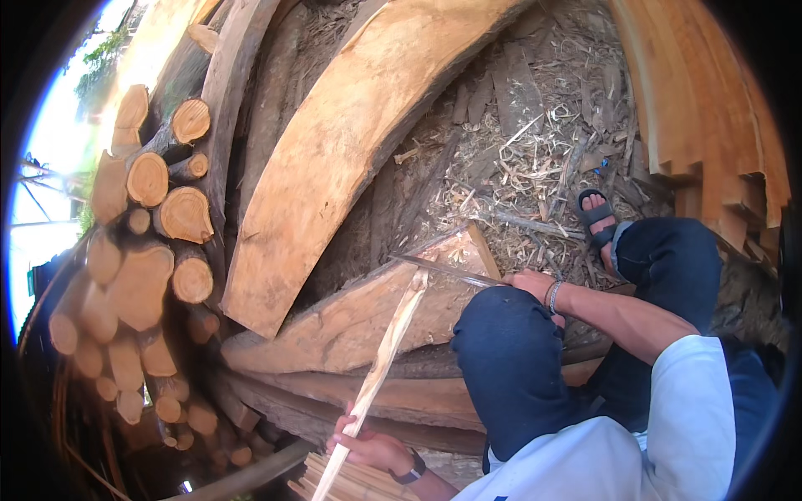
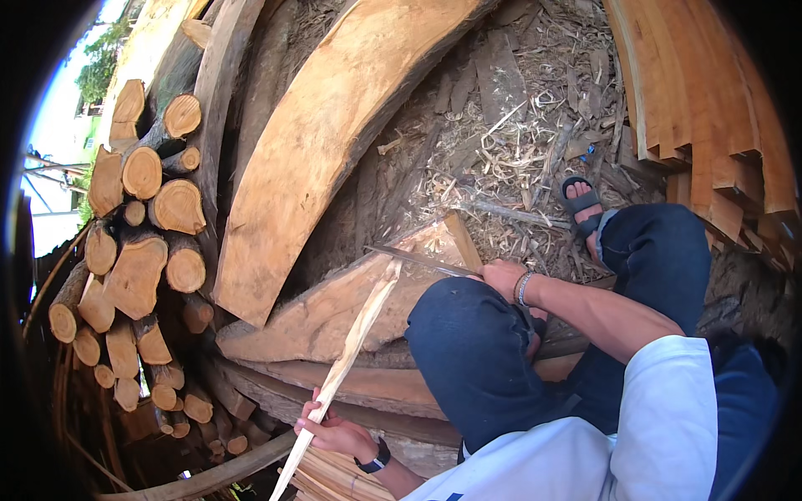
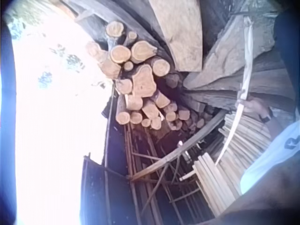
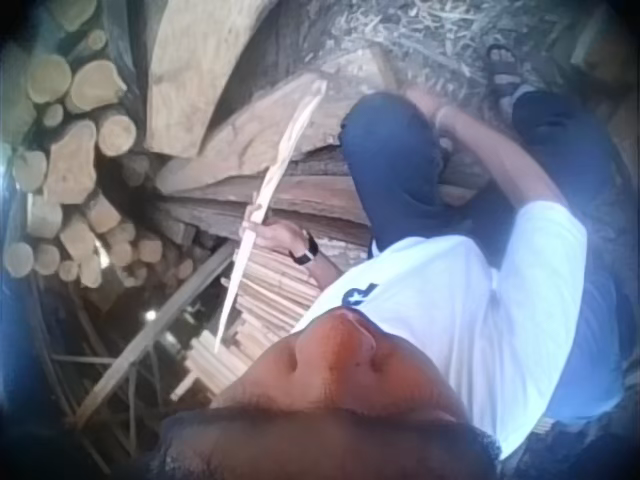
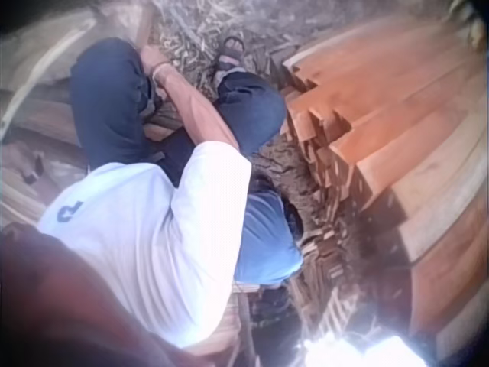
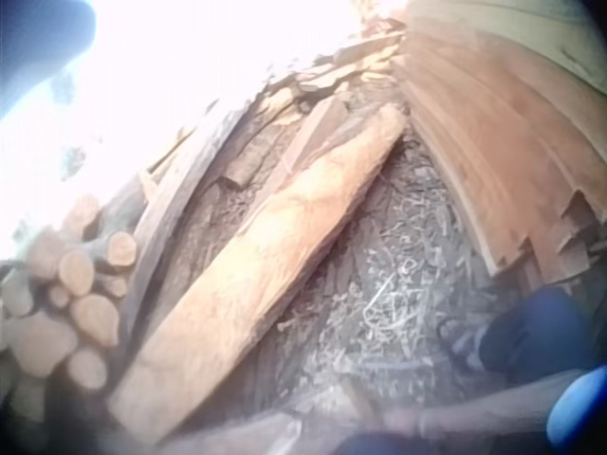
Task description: The person carves a piece of wood with a machete, shaving off thin strips from the surface to taper and shape one end.
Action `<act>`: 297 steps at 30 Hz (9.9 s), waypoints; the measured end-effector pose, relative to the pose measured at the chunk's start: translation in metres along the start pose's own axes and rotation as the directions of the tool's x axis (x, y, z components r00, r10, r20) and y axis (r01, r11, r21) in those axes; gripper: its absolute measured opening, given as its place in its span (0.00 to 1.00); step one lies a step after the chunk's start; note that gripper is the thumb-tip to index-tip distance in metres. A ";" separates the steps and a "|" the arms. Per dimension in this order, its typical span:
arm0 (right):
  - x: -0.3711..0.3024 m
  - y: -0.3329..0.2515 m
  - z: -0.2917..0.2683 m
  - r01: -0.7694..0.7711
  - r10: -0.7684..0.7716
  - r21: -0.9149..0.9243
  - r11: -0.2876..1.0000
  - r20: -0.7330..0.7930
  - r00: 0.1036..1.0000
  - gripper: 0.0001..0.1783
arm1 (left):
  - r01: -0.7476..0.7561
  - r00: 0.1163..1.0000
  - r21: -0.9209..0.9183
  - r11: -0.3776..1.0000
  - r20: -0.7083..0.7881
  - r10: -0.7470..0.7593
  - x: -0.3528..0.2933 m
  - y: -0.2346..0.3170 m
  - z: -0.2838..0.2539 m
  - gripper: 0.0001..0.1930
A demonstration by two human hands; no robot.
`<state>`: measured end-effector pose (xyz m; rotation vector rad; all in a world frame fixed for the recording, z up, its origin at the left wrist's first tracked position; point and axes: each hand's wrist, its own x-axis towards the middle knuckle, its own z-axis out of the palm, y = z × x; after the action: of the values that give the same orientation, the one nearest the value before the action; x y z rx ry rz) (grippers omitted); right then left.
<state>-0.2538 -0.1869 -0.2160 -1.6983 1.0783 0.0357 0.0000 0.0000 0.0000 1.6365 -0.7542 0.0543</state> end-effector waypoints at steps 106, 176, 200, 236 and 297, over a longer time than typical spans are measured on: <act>0.004 -0.008 -0.008 0.056 -0.058 -0.044 0.997 -0.043 0.997 0.32 | 0.126 0.977 -0.062 0.990 -0.165 -0.135 0.001 -0.003 0.007 0.16; 0.019 -0.018 -0.010 0.064 -0.067 -0.040 0.997 -0.098 0.993 0.31 | 0.129 0.974 -0.048 0.991 -0.183 -0.135 -0.001 -0.006 0.006 0.16; 0.025 -0.036 -0.008 0.018 -0.023 -0.090 0.996 -0.055 0.998 0.32 | 0.214 0.948 -0.064 0.975 -0.228 -0.223 0.004 -0.021 -0.003 0.20; 0.024 -0.010 -0.002 -0.004 0.004 0.008 1.000 0.012 1.000 0.27 | -0.062 0.873 -0.120 0.991 -0.488 -0.005 0.013 -0.009 0.055 0.26; 0.059 -0.028 -0.006 -0.041 0.038 0.018 0.999 0.120 0.992 0.31 | -0.087 0.981 -0.508 0.857 -0.193 -0.015 0.059 -0.035 0.058 0.14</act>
<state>-0.2034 -0.2286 -0.2219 -1.6359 1.0194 0.1496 0.0417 -0.0774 -0.0176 1.0845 -0.5867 0.0317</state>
